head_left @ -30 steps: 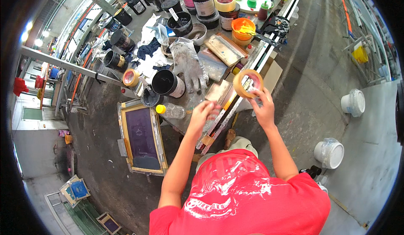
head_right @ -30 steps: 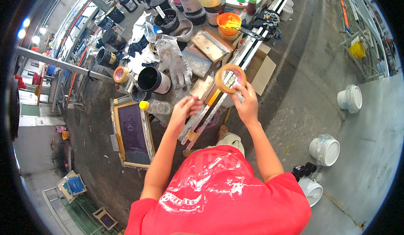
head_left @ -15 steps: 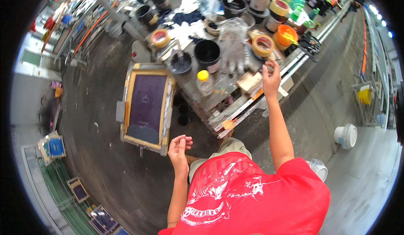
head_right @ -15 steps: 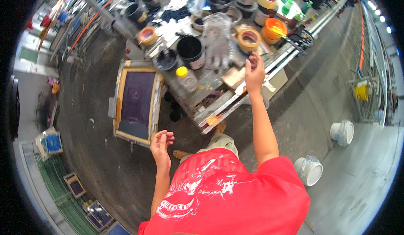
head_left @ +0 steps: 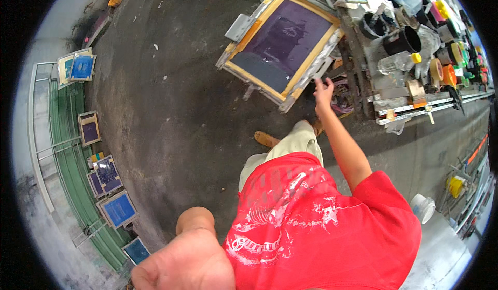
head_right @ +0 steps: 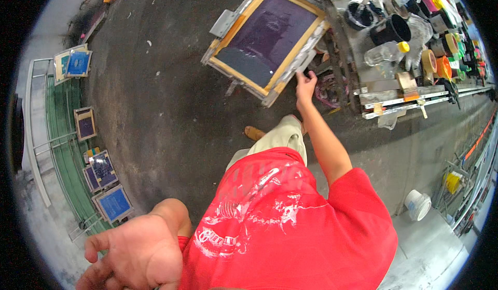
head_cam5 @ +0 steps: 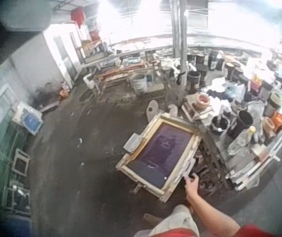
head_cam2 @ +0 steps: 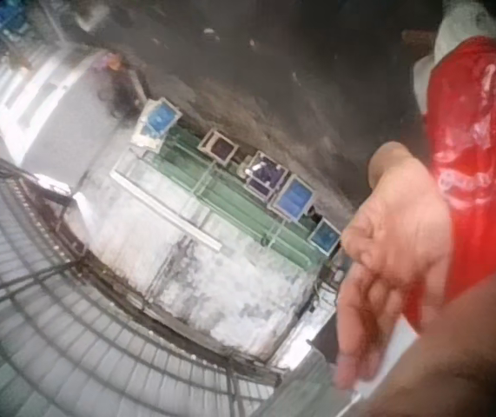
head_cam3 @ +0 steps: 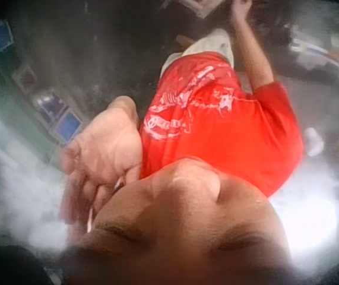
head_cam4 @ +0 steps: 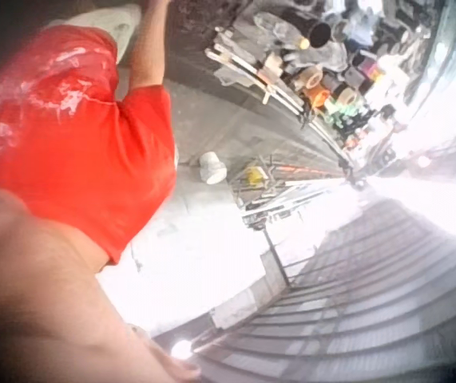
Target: The person pours dark ink onto a screen-printing frame, stirs it, and then uses a squeegee to spread the ink evenly across the screen mesh. The person moves the frame to a conveyor and continues to pull the squeegee across the screen multiple times.
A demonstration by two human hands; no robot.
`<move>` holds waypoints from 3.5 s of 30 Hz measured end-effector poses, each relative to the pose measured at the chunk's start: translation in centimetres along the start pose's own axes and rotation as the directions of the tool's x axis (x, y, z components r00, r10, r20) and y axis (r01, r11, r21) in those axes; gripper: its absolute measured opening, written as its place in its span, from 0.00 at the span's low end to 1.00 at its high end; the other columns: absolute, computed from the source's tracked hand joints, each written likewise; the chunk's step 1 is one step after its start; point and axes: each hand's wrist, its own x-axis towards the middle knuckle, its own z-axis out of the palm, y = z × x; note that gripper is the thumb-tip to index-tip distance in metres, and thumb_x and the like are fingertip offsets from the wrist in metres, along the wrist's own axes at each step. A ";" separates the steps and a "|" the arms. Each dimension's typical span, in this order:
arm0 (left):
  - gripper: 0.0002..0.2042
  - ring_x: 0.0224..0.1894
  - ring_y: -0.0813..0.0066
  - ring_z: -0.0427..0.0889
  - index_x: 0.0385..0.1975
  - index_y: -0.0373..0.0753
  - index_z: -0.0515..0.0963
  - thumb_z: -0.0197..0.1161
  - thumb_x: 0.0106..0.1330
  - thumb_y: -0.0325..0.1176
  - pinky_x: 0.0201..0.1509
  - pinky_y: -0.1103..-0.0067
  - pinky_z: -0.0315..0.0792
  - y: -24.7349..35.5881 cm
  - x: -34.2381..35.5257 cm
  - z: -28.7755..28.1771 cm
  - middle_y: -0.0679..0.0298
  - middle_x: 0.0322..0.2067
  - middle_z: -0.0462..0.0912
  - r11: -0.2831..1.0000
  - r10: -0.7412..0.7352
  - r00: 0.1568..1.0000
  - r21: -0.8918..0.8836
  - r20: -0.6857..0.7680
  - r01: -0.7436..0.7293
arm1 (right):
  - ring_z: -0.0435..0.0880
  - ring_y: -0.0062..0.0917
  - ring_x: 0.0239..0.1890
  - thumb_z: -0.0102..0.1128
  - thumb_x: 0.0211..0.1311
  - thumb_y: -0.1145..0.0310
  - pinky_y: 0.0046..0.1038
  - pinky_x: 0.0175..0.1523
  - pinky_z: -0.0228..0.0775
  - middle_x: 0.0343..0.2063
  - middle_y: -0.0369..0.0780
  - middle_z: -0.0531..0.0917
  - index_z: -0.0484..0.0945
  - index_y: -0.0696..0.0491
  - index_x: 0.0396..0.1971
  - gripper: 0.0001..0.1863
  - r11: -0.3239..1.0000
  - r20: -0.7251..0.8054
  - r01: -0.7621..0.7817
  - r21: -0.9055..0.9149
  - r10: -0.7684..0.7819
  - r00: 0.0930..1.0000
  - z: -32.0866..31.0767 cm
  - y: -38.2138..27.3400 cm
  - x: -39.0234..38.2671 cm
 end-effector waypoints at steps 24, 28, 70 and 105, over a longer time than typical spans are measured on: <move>0.41 0.57 0.53 0.77 0.57 0.33 0.72 0.66 0.56 0.65 0.59 0.65 0.71 -52.8 -45.1 -3.0 0.45 0.54 0.78 -0.065 -0.881 -0.368 0.695 0.296 0.716 | 0.73 0.27 0.60 0.62 0.67 0.61 0.30 0.64 0.64 0.57 0.39 0.77 0.67 0.58 0.65 0.30 0.922 -0.329 0.097 0.375 0.034 0.944 7.3 1.8 3.8; 0.39 0.45 0.67 0.82 0.49 0.30 0.78 0.69 0.53 0.65 0.50 0.71 0.73 -54.4 -48.1 -0.9 0.56 0.41 0.84 -0.332 -0.636 -0.658 0.627 0.402 0.704 | 0.76 0.25 0.56 0.61 0.67 0.64 0.29 0.61 0.67 0.55 0.37 0.78 0.66 0.57 0.66 0.30 0.903 -0.311 0.003 0.429 0.144 0.939 7.2 0.5 3.8; 0.18 0.34 0.82 0.76 0.37 0.34 0.81 0.75 0.54 0.41 0.39 0.79 0.71 -82.5 -24.2 -12.5 0.69 0.31 0.82 0.306 -0.019 -0.706 0.677 0.708 0.670 | 0.69 0.14 0.30 0.65 0.63 0.58 0.22 0.38 0.62 0.39 0.31 0.83 0.81 0.51 0.55 0.22 0.964 0.173 -0.201 0.176 0.171 0.970 51.5 -15.0 16.2; 0.15 0.47 0.60 0.79 0.44 0.39 0.78 0.68 0.58 0.32 0.51 0.66 0.70 -102.0 -19.7 -2.6 0.59 0.46 0.82 0.858 -0.458 0.366 0.295 0.810 0.420 | 0.78 0.19 0.45 0.66 0.63 0.56 0.25 0.51 0.66 0.46 0.34 0.82 0.78 0.53 0.58 0.27 0.914 -0.135 0.014 0.406 0.044 0.990 60.1 -33.9 41.8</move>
